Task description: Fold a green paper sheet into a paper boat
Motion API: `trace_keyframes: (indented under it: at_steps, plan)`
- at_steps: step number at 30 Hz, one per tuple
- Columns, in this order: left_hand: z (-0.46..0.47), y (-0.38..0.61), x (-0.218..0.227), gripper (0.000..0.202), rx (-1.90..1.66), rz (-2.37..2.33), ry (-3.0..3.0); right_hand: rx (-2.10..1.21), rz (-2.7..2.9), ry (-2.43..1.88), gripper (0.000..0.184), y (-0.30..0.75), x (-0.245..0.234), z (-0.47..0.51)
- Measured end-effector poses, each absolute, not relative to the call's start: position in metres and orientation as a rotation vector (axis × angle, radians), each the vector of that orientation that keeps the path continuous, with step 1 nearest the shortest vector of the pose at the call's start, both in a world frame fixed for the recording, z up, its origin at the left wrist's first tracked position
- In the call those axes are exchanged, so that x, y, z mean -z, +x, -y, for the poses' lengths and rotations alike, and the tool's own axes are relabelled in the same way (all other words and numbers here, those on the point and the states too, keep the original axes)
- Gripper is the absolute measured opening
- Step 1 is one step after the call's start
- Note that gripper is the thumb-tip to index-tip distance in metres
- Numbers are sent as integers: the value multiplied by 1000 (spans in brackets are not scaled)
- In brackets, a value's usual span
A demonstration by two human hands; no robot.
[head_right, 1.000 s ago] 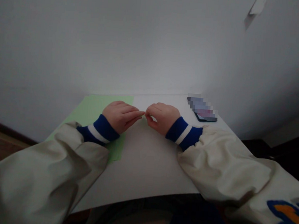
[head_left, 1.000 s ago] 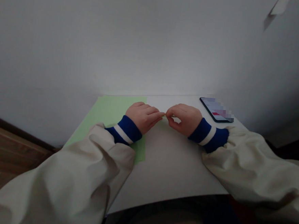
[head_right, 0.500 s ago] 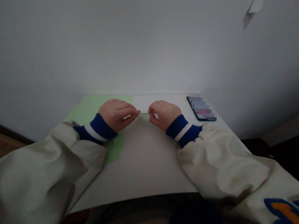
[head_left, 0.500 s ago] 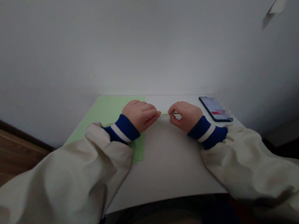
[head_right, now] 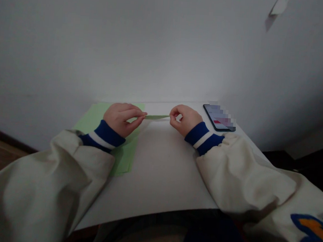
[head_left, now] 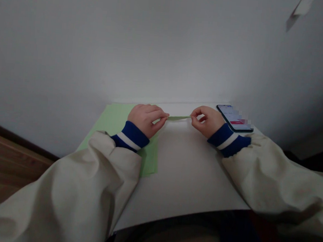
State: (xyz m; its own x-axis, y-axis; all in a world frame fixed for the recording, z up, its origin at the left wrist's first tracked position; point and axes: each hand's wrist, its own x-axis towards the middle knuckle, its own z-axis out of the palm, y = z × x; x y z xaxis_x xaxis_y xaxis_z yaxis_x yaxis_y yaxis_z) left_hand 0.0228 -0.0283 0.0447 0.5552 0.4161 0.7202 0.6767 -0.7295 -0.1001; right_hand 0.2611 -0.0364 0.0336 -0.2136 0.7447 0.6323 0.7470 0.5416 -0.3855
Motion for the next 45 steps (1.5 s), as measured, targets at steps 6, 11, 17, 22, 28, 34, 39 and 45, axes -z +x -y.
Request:
trace_keyframes:
  at_steps: [6, 11, 17, 22, 28, 34, 39, 45]
  plan:
    - [30, 23, -45, 23, 976, 994, -2415, -6, 1966, -1237, 12, 262, -33, 36]
    - [34, 25, -47, 23, 943, 1046, -2399, -29, 1948, -1302, 12, 262, -31, 34]
    - [32, 23, -46, 23, 981, 1051, -2381, 47, 1892, -1169, 15, 261, -29, 34]
    - [32, 26, -45, 20, 971, 938, -2448, 214, 2206, -977, 19, 255, -39, 40]
    - [34, 30, -43, 15, 950, 790, -2373, 342, 2329, -988, 25, 254, -44, 42]
    - [34, 31, -41, 12, 938, 775, -2319, 572, 2201, -939, 23, 256, -41, 41]
    - [31, 32, -41, 11, 929, 647, -2347, 574, 2193, -794, 18, 254, -41, 41]
    - [34, 34, -44, 16, 865, 676, -2335, 533, 2238, -670, 17, 250, -43, 43]
